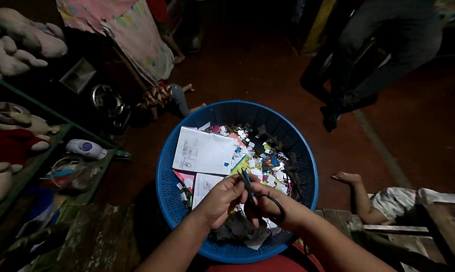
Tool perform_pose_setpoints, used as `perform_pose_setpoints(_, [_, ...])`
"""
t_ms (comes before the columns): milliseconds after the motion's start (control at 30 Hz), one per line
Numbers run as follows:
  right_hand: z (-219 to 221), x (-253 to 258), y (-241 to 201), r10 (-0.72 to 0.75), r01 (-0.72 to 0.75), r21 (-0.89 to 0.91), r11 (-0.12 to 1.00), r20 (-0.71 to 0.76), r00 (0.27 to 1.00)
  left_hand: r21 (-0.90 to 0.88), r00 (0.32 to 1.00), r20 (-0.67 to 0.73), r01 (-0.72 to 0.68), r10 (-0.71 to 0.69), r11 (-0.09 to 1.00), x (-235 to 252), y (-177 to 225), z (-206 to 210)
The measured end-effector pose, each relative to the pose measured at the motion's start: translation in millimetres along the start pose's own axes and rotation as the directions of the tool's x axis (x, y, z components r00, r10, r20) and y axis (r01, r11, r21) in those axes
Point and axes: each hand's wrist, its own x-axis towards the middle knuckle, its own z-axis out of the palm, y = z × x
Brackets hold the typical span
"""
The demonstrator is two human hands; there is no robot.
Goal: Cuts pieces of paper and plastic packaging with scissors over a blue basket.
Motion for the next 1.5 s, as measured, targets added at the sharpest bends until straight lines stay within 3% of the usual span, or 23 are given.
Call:
perform_pose_setpoints(167, [-1.6,-3.3,-4.1,0.027,-0.031,0.075,0.997,0.054,0.998,-0.033,0.999,0.006,-0.045,0.045,0.998,-0.4,-2.1,-1.1])
perform_pose_setpoints(300, [-2.1,-2.3,-2.9,0.013,-0.019,0.068,0.997,0.082,0.997,-0.051,0.994,-0.082,-0.080,0.076,0.996,1.0,-4.3,-1.4])
perform_pose_setpoints(400, [0.2,-1.5,-1.0,0.030,-0.029,-0.032,0.999,0.026,0.999,-0.043,0.956,-0.266,-0.138,0.122,0.990,3.0,-2.9,4.2])
perform_pose_setpoints(500, [2.4,0.0,0.7,0.024,-0.037,-0.118,0.992,-0.105,0.994,0.013,0.873,-0.455,-0.194,0.179,0.981,6.1,-0.3,7.2])
perform_pose_setpoints(600, [5.6,2.3,2.0,0.010,-0.080,-0.244,0.967,-0.279,0.960,0.101,0.830,-0.516,-0.185,0.210,0.978,6.3,1.7,8.2])
perform_pose_setpoints(767, [13.6,2.8,-1.2,-0.018,-0.218,-0.519,0.826,-0.411,0.911,0.293,0.843,-0.487,-0.089,0.229,0.952,5.7,-0.4,6.7])
perform_pose_setpoints(1000, [14.1,3.6,-2.0,0.018,-0.300,-0.655,0.694,-0.401,0.916,0.430,0.832,-0.454,-0.108,0.318,0.896,5.3,-5.0,1.9])
perform_pose_setpoints(1233, [13.8,3.5,1.4,-0.028,-0.293,-0.703,0.648,-0.407,0.913,0.515,0.787,-0.459,-0.141,0.412,0.845,4.0,-7.1,1.9])
perform_pose_setpoints(1500, [13.2,3.8,2.1,-0.093,-0.270,-0.691,0.670,-0.439,0.893,0.572,0.784,-0.428,-0.151,0.450,0.806,1.7,-8.2,6.4])
